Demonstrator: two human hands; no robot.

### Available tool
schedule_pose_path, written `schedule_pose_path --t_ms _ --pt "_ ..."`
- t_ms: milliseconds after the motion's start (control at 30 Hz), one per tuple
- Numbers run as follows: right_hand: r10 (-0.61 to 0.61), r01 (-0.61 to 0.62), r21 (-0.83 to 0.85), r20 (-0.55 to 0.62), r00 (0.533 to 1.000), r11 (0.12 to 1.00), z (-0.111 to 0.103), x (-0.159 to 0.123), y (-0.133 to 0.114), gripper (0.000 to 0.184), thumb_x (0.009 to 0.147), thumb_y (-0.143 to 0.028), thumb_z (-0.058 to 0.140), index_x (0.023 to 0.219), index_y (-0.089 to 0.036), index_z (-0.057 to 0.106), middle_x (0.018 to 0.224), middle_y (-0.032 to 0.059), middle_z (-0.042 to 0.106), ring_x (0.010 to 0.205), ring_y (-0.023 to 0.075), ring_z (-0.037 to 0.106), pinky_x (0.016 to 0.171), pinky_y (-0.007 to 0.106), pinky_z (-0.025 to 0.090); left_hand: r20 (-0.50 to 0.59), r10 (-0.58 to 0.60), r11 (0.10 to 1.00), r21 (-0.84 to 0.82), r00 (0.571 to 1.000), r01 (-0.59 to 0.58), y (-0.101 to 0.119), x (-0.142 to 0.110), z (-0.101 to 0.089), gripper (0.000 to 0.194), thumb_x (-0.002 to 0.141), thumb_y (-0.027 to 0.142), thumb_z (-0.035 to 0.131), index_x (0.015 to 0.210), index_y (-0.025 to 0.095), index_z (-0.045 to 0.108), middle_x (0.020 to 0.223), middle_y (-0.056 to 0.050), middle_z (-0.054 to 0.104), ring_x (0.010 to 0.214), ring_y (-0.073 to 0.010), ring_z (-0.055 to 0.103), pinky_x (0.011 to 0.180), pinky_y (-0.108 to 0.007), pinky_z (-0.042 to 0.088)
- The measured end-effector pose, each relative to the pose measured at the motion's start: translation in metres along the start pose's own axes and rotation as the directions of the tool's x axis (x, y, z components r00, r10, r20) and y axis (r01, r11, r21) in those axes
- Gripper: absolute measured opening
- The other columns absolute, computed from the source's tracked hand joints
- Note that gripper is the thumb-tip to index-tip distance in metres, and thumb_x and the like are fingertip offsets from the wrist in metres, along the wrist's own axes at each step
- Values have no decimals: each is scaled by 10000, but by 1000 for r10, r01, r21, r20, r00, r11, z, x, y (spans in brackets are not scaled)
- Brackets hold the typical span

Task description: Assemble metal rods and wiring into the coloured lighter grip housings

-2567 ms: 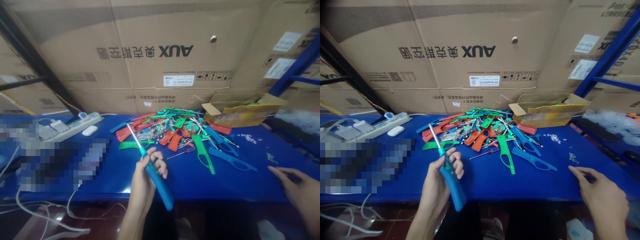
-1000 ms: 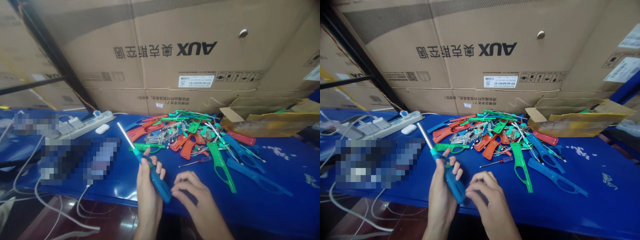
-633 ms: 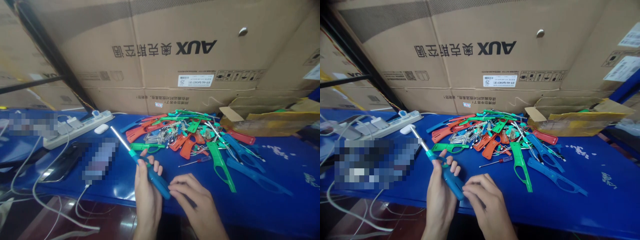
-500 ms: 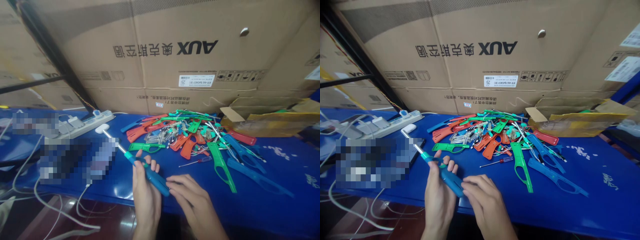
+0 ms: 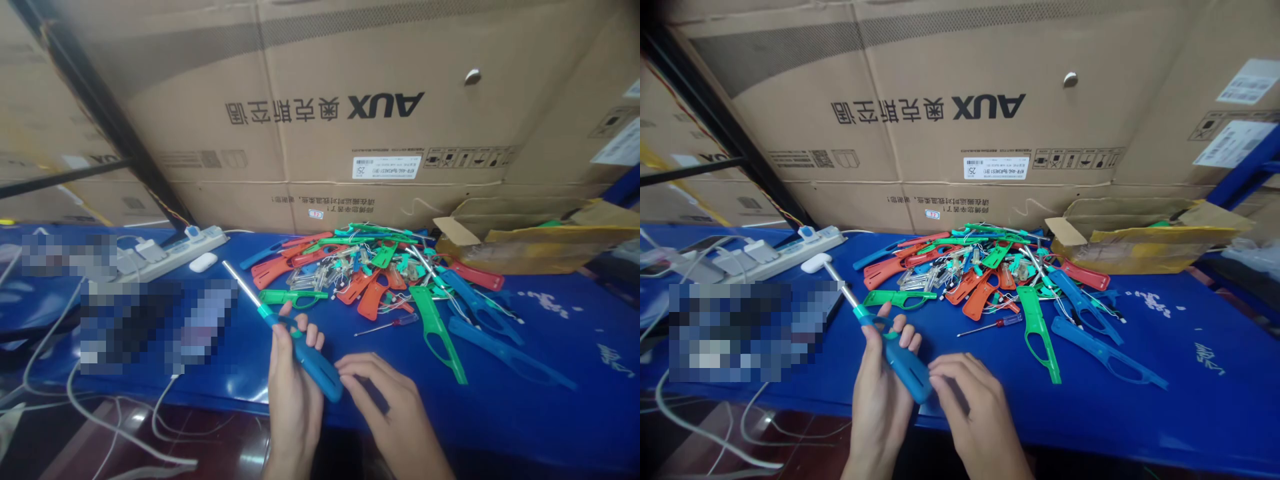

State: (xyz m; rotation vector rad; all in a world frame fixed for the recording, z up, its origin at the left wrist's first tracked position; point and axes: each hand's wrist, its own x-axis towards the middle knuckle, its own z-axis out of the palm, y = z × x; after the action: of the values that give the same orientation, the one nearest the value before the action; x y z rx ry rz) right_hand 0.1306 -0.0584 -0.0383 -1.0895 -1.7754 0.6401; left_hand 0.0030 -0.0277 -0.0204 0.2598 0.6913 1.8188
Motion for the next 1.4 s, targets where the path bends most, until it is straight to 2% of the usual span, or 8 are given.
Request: schedule_pose_path --t_ms 233,467,633,800,900,1067,1267,1400 --pt "-96 99 -130 29 995 987 0 -3 2 215 986 -181 557 1049 -253 750 1075 20 801 967 179 764 947 273 571 -65 28 999 30 997 -26 -1 1 -3 404 867 484 770 1192 259 688 955 -9 553 767 -102 541 727 -207 521" --pt "-277 250 -344 -32 960 905 10 -6 6 313 1017 -455 555 1149 -221 714 1072 39 809 894 221 788 825 335 617 -163 100 994 54 982 -92 0 2 -5 420 842 532 777 1149 256 701 983 -11 604 814 -109 594 787 -214 539" --pt "-297 252 -329 -94 950 910 10 -8 11 217 980 -249 637 1190 -217 684 1082 49 802 909 216 773 795 326 594 19 3 992 126 1000 -6 -1 -5 -7 549 830 567 772 1265 257 641 1001 -54 678 825 -168 655 766 -284 564" --pt "-211 162 -256 -177 961 953 9 -10 12 165 979 -198 628 1122 -222 707 993 41 800 866 199 759 781 304 588 251 -220 878 471 943 79 -6 -14 -8 389 901 472 727 1134 162 702 1023 -116 718 921 -240 679 857 -336 551" --pt "-188 129 -304 -172 967 944 10 -11 14 186 986 -186 607 1136 -205 716 1008 62 796 886 215 759 793 321 594 286 -216 871 488 934 52 -8 -16 -8 396 950 528 634 1109 169 684 1023 -115 714 965 -256 675 890 -353 541" --pt "-314 247 -373 -132 940 894 12 -8 15 356 968 -135 599 1311 -182 680 1144 113 773 990 251 751 851 355 614 325 -216 834 551 921 2 -11 -15 -10 387 924 491 694 1190 225 604 1147 -97 688 1073 -250 657 966 -366 519" --pt "-101 46 -220 -243 965 974 15 -5 10 288 988 -225 606 1253 -240 718 1001 70 747 896 194 734 773 256 615 268 -187 824 567 945 2 -12 -13 -12 405 1002 519 557 1293 236 564 1348 -107 626 1214 -266 613 1078 -423 465" --pt "-99 49 -179 -280 955 983 14 -4 10 270 965 -253 654 1219 -267 746 917 40 716 801 162 717 724 212 597 266 -245 820 569 932 53 -8 -15 -8 458 1015 555 504 1327 224 559 1355 -113 632 1211 -271 617 1082 -425 457"
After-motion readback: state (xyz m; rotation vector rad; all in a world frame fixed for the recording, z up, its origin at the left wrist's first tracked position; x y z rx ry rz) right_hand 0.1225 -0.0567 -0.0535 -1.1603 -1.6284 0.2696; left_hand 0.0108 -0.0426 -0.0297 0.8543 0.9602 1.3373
